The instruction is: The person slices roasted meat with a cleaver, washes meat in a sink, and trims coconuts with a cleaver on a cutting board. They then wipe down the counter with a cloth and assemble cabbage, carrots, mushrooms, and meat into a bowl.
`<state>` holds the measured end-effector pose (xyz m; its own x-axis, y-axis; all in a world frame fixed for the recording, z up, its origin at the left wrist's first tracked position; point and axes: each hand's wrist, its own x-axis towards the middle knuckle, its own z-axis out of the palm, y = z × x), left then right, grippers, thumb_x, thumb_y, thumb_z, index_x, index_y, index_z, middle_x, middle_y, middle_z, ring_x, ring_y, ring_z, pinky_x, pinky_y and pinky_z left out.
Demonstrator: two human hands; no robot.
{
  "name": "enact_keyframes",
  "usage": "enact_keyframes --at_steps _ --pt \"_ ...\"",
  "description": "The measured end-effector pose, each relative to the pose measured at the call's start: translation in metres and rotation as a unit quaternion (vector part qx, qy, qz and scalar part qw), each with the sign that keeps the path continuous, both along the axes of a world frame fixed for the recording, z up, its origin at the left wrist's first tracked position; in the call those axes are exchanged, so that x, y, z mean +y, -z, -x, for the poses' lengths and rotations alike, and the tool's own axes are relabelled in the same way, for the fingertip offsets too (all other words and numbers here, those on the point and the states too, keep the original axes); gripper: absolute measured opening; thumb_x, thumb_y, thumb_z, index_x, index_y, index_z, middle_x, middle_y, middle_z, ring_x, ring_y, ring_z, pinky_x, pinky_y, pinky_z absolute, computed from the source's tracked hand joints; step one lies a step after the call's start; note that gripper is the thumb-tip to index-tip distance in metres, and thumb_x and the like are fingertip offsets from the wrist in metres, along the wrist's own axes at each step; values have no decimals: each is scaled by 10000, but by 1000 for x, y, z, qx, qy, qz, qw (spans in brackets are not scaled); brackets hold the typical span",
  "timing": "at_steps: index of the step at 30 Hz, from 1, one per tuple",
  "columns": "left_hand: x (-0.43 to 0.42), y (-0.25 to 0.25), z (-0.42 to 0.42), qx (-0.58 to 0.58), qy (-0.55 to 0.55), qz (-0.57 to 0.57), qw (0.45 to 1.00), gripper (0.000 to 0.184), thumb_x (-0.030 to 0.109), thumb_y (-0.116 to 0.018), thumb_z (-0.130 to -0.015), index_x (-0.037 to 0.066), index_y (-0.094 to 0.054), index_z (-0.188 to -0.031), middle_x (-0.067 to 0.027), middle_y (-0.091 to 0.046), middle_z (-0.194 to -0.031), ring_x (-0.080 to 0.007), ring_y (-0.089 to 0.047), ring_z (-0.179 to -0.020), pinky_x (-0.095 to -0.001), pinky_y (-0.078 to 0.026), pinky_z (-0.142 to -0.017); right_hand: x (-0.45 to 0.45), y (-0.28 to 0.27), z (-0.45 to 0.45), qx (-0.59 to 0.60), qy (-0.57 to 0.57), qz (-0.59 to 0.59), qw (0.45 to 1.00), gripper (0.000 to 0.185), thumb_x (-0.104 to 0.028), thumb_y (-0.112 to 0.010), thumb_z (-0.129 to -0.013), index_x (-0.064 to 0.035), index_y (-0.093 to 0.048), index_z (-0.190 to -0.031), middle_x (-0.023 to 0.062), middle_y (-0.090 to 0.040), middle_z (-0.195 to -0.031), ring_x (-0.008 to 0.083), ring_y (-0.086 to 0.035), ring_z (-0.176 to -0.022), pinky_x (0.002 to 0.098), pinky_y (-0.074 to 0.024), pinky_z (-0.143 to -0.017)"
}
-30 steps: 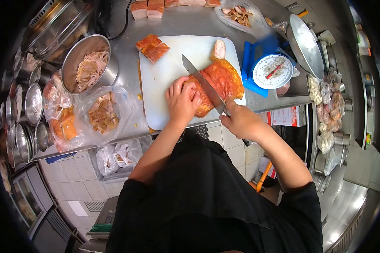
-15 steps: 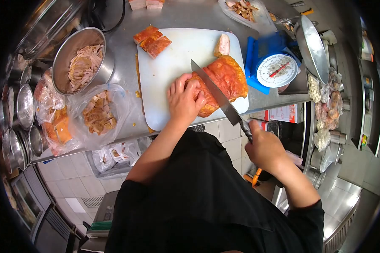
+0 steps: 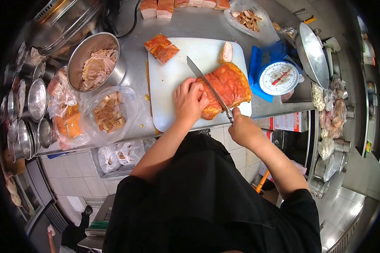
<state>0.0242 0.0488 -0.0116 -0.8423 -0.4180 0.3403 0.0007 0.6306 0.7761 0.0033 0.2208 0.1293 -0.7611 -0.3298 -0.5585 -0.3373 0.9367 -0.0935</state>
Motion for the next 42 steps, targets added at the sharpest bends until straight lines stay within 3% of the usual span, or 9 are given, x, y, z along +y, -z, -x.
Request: enact_keyframes --at_steps 14,20,26,33,34,35,39,41,42 --pt "3 2 1 4 -23 28 999 278 195 -739 -776 147 -602 -1014 -88 -545 -1234 -310 -529 -1132 -462 -385 -967 16 10 5 -33 4 -5 999 477 -86 -602 -816 83 -468 -1241 357 -665 -935 473 -670 -942 530 -521 -867" --pt "6 -4 2 -14 -46 42 998 296 215 -738 -772 149 -597 -1024 -91 -540 -1235 -302 -527 -1149 -464 -379 -964 16 69 17 -20 61 91 994 572 -81 -602 -811 89 -425 -1327 339 -673 -963 473 -655 -988 522 -514 -895" --pt "6 4 -2 -24 -8 39 999 281 225 -697 -816 167 -568 -1059 -91 -531 -1218 -308 -521 -1122 -469 -357 -950 20 65 12 -42 28 175 983 477 -82 -555 -851 98 -434 -1277 257 -650 -682 311 -651 -471 434 -524 -473" --pt "10 -6 -8 -52 -21 78 995 278 222 -685 -816 140 -572 -1057 -86 -536 -1219 -288 -509 -1146 -447 -353 -953 29 77 18 -31 -61 232 970 418 -76 -552 -841 110 -473 -1207 268 -645 -758 343 -651 -488 446 -528 -476" --pt "11 -11 -9 -65 -18 79 995 281 214 -687 -810 135 -576 -1056 -86 -537 -1220 -283 -504 -1157 -439 -350 -963 21 57 11 -31 -62 241 968 403 -72 -550 -841 110 -478 -1193 274 -645 -777 349 -648 -486 443 -528 -468" --pt "12 -16 -8 -45 -33 111 992 313 204 -693 -797 117 -584 -1078 -110 -531 -1252 -303 -495 -1190 -446 -370 -976 16 34 1 -61 -6 226 972 371 -118 -588 -803 71 -529 -1116 302 -660 -889 424 -683 -794 473 -529 -729" --pt "-5 -81 34 114 -49 118 985 362 236 -700 -804 84 -589 -1114 -158 -506 -1326 -349 -486 -1214 -487 -403 -985 22 42 7 -73 -10 235 969 388 -120 -590 -801 75 -530 -1132 298 -663 -877 417 -687 -789 471 -531 -736" --pt "-8 -138 56 176 -32 130 975 406 285 -687 -831 75 -588 -1165 -172 -473 -1393 -362 -469 -1251 -509 -389 -1026 31 65 18 -60 -55 258 963 379 -78 -541 -861 132 -459 -1165 289 -655 -804 355 -656 -494 444 -533 -457" --pt "-8 -162 67 185 -12 130 974 434 323 -670 -857 76 -587 -1205 -173 -453 -1435 -361 -453 -1289 -514 -369 -1063 35 65 19 -57 -44 254 965 379 -78 -541 -861 132 -459 -1165 289 -655 -804 355 -656 -494 444 -533 -457"
